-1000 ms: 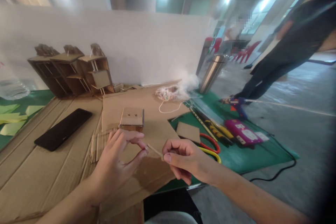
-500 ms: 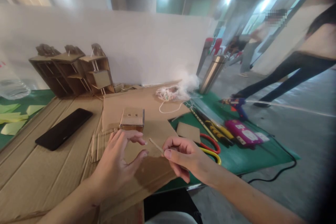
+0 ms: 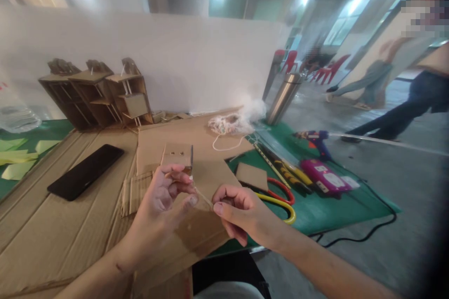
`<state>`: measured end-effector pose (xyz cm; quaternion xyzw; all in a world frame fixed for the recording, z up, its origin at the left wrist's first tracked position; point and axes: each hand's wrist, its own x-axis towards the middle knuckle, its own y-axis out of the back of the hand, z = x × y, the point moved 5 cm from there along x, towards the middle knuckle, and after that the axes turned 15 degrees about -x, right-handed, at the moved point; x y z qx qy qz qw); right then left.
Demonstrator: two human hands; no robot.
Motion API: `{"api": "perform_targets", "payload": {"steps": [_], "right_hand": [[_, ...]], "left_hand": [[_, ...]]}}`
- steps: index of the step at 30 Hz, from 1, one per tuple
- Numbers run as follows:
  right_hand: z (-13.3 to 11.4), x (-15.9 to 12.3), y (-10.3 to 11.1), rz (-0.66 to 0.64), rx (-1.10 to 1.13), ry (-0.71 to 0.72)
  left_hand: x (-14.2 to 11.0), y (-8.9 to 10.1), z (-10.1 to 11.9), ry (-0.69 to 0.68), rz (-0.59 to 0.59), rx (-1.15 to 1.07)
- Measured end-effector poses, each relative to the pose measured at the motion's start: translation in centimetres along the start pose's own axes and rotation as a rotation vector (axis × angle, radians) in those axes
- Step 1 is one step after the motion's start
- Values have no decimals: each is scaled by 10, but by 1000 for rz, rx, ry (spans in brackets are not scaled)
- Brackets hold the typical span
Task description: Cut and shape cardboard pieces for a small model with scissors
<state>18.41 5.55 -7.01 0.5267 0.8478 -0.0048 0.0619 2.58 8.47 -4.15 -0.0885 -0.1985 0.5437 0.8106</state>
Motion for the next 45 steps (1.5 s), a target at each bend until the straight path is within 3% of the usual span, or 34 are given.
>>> {"api": "perform_targets", "payload": {"steps": [5, 8, 13, 16, 21, 26, 33, 41, 45], "right_hand": [[2, -3, 4, 50, -105, -32], [0, -8, 10, 139, -315, -2], [-15, -19, 19, 342, -1022, 298], [-22, -24, 22, 472, -1310, 492], [-24, -25, 34, 613, -1526, 517], [-26, -29, 38, 629, -1531, 525], [-29, -36, 15, 524, -1512, 630], [-33, -36, -1, 478, -1606, 660], [-35, -34, 0, 476, -1438, 629]], "left_hand": [[-3, 0, 6, -33, 6, 49], [-4, 3, 10, -87, 17, 111], [-4, 4, 17, -198, -8, 278], [-5, 4, 19, -244, -17, 386], [-8, 7, 24, -276, -13, 409], [-9, 9, 26, -295, -22, 403], [-7, -1, 9, -195, -101, 464], [-11, 0, -2, -94, -17, 376], [-10, 1, -3, -66, -12, 346]]}}
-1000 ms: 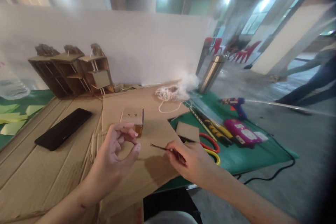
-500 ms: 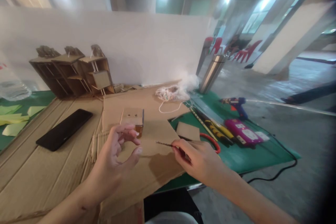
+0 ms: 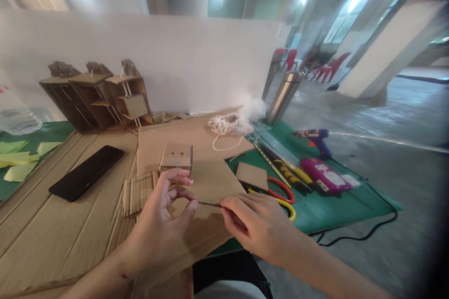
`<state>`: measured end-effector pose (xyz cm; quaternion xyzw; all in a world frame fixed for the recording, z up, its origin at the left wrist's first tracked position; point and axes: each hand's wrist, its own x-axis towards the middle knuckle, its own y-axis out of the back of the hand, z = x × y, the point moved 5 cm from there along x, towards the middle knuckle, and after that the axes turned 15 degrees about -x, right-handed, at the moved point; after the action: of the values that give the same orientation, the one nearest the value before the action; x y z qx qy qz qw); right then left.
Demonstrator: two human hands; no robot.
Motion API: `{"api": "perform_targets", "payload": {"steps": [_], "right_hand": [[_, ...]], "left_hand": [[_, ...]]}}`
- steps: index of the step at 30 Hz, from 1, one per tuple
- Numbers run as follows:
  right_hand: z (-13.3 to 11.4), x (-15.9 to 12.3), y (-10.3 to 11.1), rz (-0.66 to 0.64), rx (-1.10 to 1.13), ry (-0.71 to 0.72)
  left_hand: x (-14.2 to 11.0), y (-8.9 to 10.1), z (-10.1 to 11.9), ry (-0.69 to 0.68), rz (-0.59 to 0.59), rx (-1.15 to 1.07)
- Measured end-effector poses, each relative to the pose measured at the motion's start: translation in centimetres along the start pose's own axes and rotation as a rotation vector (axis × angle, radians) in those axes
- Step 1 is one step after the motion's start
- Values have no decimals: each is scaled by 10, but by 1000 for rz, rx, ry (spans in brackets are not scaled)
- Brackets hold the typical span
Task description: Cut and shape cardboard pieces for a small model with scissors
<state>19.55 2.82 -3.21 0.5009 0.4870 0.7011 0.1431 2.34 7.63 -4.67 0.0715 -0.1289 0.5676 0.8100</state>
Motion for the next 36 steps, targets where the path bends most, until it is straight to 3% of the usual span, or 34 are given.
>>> {"api": "perform_targets", "payload": {"steps": [2, 6, 9, 11, 15, 18, 29, 36], "right_hand": [[4, 0, -3, -61, 180, -128], [6, -3, -18, -330, 552, -388], [2, -2, -24, -362, 676, -451], [0, 0, -23, -280, 641, -434], [-6, 2, -12, -58, 401, -264], [-7, 1, -4, 20, 282, -199], [13, -14, 2, -38, 289, -263], [66, -37, 20, 0, 86, -344]], "left_hand": [[0, 0, 2, -34, -3, -18], [-2, -4, 5, -97, -47, -63], [-6, -7, 6, -92, -86, -68], [-7, -8, 6, -96, -87, -51], [-7, -3, 6, -121, -48, 22], [-4, 2, 7, -151, -21, 44], [-4, 8, -1, -118, 7, 0], [1, 5, 2, -78, 18, -5]]}}
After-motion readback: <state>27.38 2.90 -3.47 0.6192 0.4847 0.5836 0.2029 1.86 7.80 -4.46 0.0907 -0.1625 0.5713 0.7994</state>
